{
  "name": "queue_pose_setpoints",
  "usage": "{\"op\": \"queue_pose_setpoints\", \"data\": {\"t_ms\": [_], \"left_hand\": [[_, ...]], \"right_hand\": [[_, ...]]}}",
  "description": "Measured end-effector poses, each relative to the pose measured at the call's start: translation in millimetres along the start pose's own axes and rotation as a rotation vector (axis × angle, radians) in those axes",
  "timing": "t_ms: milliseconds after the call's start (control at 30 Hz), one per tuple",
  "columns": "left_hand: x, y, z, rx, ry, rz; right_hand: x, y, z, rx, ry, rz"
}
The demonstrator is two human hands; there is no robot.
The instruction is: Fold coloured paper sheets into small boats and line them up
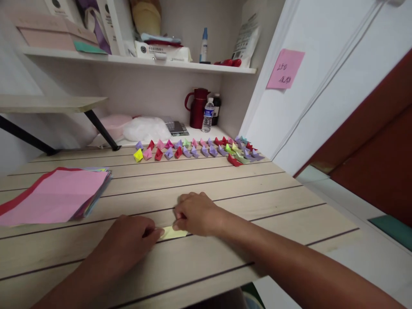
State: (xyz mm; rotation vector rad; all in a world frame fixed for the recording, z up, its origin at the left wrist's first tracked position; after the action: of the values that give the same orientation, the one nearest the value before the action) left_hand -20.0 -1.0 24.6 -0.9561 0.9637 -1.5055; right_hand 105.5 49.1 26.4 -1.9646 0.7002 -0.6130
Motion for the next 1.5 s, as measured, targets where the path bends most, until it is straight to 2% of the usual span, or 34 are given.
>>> {"op": "queue_pose_setpoints", "data": {"t_ms": [100, 167, 233, 267, 300, 367, 467, 633, 800, 867, 967, 1033, 1100, 1167, 1300, 1500], "left_hand": [[7, -4, 1, -0.148, 0.017, 0.073], [15, -7, 4, -0.309, 0.069, 0.221], [31, -6, 13, -0.418, 0.204, 0.433], [41, -2, 18, -0.424, 0.298, 0.503], [48, 5, 21, -0.411, 0.382, 0.521], [58, 20, 21, -0.407, 0.48, 0.489], [59, 32, 14, -0.415, 0.522, 0.407], [51, 34, 7, -0.405, 0.566, 0.289], [49, 37, 8, -0.409, 0.577, 0.237], [48, 40, 8, -0.418, 0.565, 0.224], [48, 41, 7, -0.425, 0.572, 0.246], [48, 40, 7, -0.427, 0.581, 0.272], [49, 41, 8, -0.423, 0.592, 0.302], [50, 42, 9, -0.408, 0.59, 0.339], [50, 46, 8, -0.356, 0.517, 0.413], [51, 50, 8, -0.351, 0.559, 0.491]], "right_hand": [[1, 1, -2, 0.056, 0.007, -0.01], [1, 1, -3, 0.075, 0.001, -0.014], [2, 1, -3, 0.085, -0.01, -0.015], [2, 1, -4, 0.088, -0.015, -0.015], [3, 1, -4, 0.089, -0.021, -0.015], [5, 1, -4, 0.087, -0.031, -0.016], [5, 0, -4, 0.08, -0.05, -0.017], [4, 0, -2, 0.06, -0.081, 0.006], [7, 4, 7, 0.034, -0.089, 0.064], [14, 2, 12, 0.035, -0.056, 0.142], [38, -6, 16, 0.108, 0.004, 0.369], [58, -8, 7, 0.209, 0.0, 0.514], [75, -2, -9, 0.273, -0.084, 0.599], [85, 13, -26, 0.28, -0.191, 0.561], [86, 42, -35, 0.314, -0.226, 0.409], [84, 50, -26, 0.449, -0.239, 0.368]]}}
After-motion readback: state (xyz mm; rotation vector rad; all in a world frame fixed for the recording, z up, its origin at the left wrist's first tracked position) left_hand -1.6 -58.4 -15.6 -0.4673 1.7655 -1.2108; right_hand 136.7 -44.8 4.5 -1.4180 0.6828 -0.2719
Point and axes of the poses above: each hand's wrist, its own x-axis away from the middle knuckle, its own y-axis out of the palm, z = x × y, the point moved 7 cm from there along -x, towards the middle knuckle
